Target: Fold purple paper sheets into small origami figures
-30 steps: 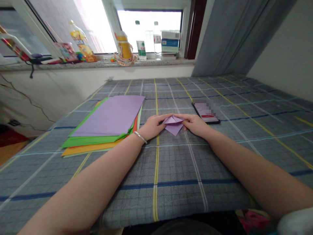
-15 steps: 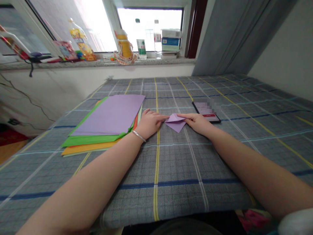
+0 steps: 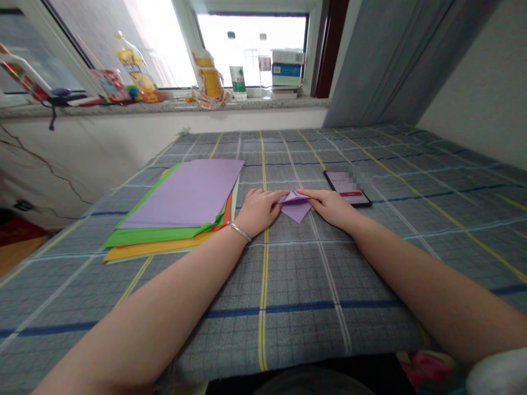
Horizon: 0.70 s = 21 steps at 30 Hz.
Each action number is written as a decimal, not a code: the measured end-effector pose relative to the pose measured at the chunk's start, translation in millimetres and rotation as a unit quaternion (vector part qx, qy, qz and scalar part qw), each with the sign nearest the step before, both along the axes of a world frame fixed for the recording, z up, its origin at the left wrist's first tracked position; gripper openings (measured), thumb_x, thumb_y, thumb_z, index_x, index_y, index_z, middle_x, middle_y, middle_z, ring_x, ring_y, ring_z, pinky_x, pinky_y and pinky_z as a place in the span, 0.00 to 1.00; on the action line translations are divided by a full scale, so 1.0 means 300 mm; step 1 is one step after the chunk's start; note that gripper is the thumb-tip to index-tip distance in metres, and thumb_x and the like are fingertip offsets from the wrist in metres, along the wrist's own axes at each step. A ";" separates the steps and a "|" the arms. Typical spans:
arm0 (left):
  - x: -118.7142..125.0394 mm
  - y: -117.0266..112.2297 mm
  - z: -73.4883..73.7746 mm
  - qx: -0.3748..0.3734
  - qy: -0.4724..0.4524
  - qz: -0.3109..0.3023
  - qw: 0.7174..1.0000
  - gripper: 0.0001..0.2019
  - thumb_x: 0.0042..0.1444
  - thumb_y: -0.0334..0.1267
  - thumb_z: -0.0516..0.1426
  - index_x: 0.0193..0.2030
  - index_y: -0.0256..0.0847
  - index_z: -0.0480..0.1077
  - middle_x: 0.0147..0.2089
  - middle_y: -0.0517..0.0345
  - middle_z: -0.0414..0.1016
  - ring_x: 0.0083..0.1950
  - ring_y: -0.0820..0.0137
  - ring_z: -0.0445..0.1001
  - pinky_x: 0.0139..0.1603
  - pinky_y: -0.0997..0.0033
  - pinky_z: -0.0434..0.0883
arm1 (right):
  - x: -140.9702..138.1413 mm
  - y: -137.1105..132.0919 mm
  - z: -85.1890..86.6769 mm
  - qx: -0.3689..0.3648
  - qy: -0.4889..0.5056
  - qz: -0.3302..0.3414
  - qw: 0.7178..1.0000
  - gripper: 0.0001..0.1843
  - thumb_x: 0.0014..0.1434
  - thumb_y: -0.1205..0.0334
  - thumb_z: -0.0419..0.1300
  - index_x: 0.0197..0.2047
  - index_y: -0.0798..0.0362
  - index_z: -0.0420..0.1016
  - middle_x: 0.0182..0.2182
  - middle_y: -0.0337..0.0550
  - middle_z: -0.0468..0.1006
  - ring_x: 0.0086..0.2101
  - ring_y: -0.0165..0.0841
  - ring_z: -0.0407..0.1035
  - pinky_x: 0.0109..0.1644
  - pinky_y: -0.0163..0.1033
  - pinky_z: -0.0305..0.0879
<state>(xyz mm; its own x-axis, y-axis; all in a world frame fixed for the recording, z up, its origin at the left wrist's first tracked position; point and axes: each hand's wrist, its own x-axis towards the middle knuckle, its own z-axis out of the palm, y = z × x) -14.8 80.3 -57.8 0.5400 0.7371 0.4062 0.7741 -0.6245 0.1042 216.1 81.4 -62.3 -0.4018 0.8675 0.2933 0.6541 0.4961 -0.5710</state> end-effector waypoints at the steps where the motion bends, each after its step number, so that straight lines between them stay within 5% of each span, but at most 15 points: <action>1: -0.002 0.001 -0.001 0.006 0.007 -0.005 1.000 0.20 0.62 0.34 0.51 0.61 0.47 0.66 0.46 0.55 0.79 0.44 0.65 0.73 0.50 0.62 0.61 | 0.004 -0.001 0.003 0.012 -0.018 0.005 1.000 0.23 0.64 0.64 0.49 0.60 0.44 0.70 0.53 0.40 0.76 0.51 0.35 0.71 0.56 0.45 0.65; 4: -0.014 0.005 0.001 0.031 0.045 -0.030 0.998 0.21 0.63 0.35 0.51 0.62 0.50 0.64 0.41 0.55 0.78 0.41 0.65 0.71 0.49 0.62 0.62 | 0.017 -0.004 0.009 0.040 -0.084 0.015 0.996 0.23 0.65 0.63 0.48 0.61 0.42 0.69 0.53 0.42 0.76 0.52 0.37 0.69 0.55 0.44 0.64; 12: -0.037 0.020 0.007 0.028 0.095 -0.070 0.993 0.19 0.66 0.39 0.49 0.62 0.54 0.66 0.36 0.55 0.72 0.37 0.67 0.68 0.44 0.64 0.64 | 0.036 -0.003 0.016 0.057 -0.182 0.034 0.981 0.22 0.68 0.58 0.45 0.62 0.38 0.67 0.33 0.43 0.71 0.33 0.34 0.67 0.39 0.38 0.62; 21: -0.054 0.039 0.002 0.010 0.076 -0.154 0.985 0.19 0.65 0.34 0.48 0.61 0.49 0.67 0.59 0.52 0.70 0.52 0.65 0.68 0.55 0.61 0.65 | 0.036 -0.020 0.020 0.075 -0.206 0.040 0.975 0.21 0.68 0.56 0.46 0.59 0.37 0.71 0.36 0.46 0.71 0.35 0.35 0.66 0.43 0.39 0.62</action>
<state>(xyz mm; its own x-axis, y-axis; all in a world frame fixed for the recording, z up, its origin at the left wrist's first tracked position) -31.1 92.1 -57.2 0.7927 0.5210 0.3166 0.5528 -0.8332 -0.0129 227.0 75.3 -56.4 -0.5761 0.7890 0.2136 0.7690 0.6117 -0.1856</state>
